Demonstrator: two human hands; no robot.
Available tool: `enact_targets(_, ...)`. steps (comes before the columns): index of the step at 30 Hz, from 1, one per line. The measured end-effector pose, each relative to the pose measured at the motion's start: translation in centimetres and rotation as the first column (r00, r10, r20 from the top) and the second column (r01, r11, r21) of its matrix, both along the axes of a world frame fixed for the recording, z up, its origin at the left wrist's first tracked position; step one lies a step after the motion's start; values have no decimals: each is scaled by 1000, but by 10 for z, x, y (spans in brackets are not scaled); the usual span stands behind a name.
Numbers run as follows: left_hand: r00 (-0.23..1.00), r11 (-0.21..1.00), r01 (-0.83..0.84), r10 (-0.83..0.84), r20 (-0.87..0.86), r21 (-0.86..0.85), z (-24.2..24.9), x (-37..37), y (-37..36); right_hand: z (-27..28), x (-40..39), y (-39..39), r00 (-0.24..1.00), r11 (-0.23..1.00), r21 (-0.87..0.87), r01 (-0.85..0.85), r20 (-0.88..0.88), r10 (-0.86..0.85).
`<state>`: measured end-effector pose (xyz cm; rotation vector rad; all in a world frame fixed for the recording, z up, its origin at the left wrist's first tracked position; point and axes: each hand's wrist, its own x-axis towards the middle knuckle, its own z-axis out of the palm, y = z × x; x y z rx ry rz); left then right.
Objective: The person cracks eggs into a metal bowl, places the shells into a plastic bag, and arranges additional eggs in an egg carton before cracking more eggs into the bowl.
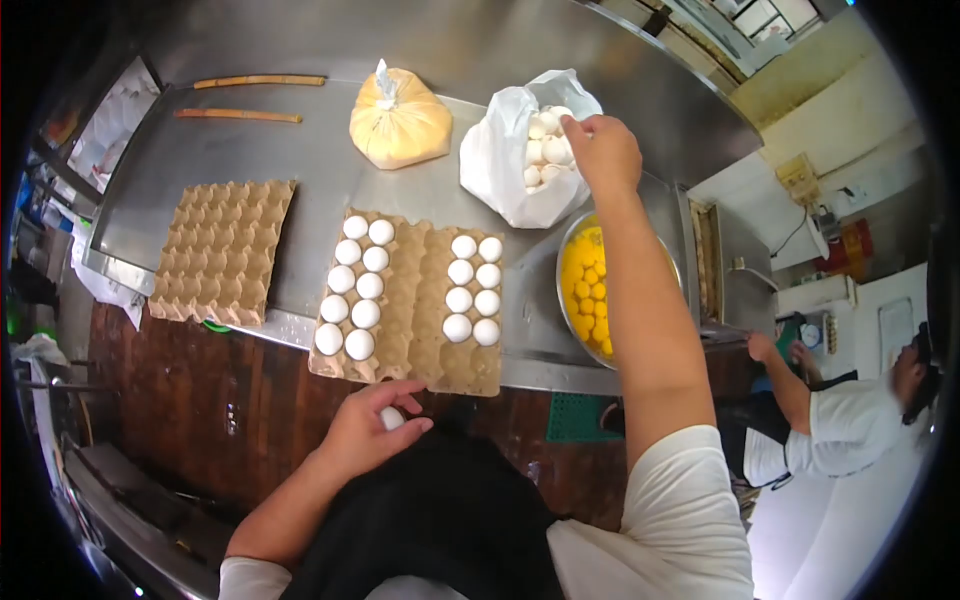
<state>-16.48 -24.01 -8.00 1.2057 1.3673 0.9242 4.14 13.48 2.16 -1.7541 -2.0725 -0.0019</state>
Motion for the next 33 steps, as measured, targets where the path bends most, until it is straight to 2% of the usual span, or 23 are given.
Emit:
enact_targets(1, 1000, 1000, -4, 4, 8, -29, -7, -3, -2, 5, 3, -6, 998, 990, -137, -28, -63, 20)
enact_targets(3, 1000, 999, -13, 14, 18, -47, -10, -6, -1, -44, 33, -20, 942, 942, 226, -247, -172, 288)
enact_targets(5, 1000, 1000, 4, -4, 0, -19, -9, -11, 3, -58, 31, -91, 767, 965, 127, -230, -587, 260)
enact_targets(6, 1000, 1000, -12, 13, 2, -20, -8, -12, 5, -61, 35, -131, 805, 971, 67, -229, -549, 227)
enact_targets(7, 1000, 1000, -16, 16, -3, 24, -6, -14, 9, -78, 48, -159, 865, 958, -211, -195, -498, 66)
enact_targets(8, 1000, 998, -15, 16, -8, 65, -4, -15, 12, -117, 68, -182, 845, 932, -241, -270, -523, 110)
enact_targets(10, 1000, 998, -12, 14, -26, 60, 1, -18, 18, -157, 96, -215, 919, 892, -278, -357, -274, 282)
enact_targets(11, 999, 998, -6, 9, -45, 62, 3, -18, 20, -165, 98, -220, 920, 891, -282, -357, -274, 281)
enact_targets(13, 998, 998, 0, 4, -57, 67, 7, -19, 23, -180, 103, -227, 967, 922, -289, -256, -81, 244)
enact_targets(14, 997, 997, 7, -1, -72, 78, 8, -19, 23, -182, 101, -227, 972, 925, -300, -234, -54, 228)
enact_targets(18, 999, 999, 12, -9, -52, 51, 0, -14, 21, -179, 91, -222, 983, 903, -396, -168, -3, 181)
enact_targets(20, 1000, 1000, 5, -5, -20, 14, -1, -11, 20, -177, 86, -219, 981, 882, -455, -123, 76, 176)
enact_targets(27, 999, 1000, 1, 0, -46, 31, -3, -9, 18, -180, 85, -215, 967, 873, -469, -134, 132, 220)
enact_targets(30, 998, 999, 0, 2, -61, 37, -2, -10, 18, -182, 88, -220, 960, 893, -421, -160, 145, 240)
enact_targets(32, 998, 1000, 2, 0, -64, 30, -1, -10, 19, -180, 90, -224, 969, 898, -387, -208, 40, 242)
enact_targets(33, 998, 1000, 4, -2, -62, 30, -2, -10, 20, -177, 91, -226, 970, 898, -388, -206, 42, 240)
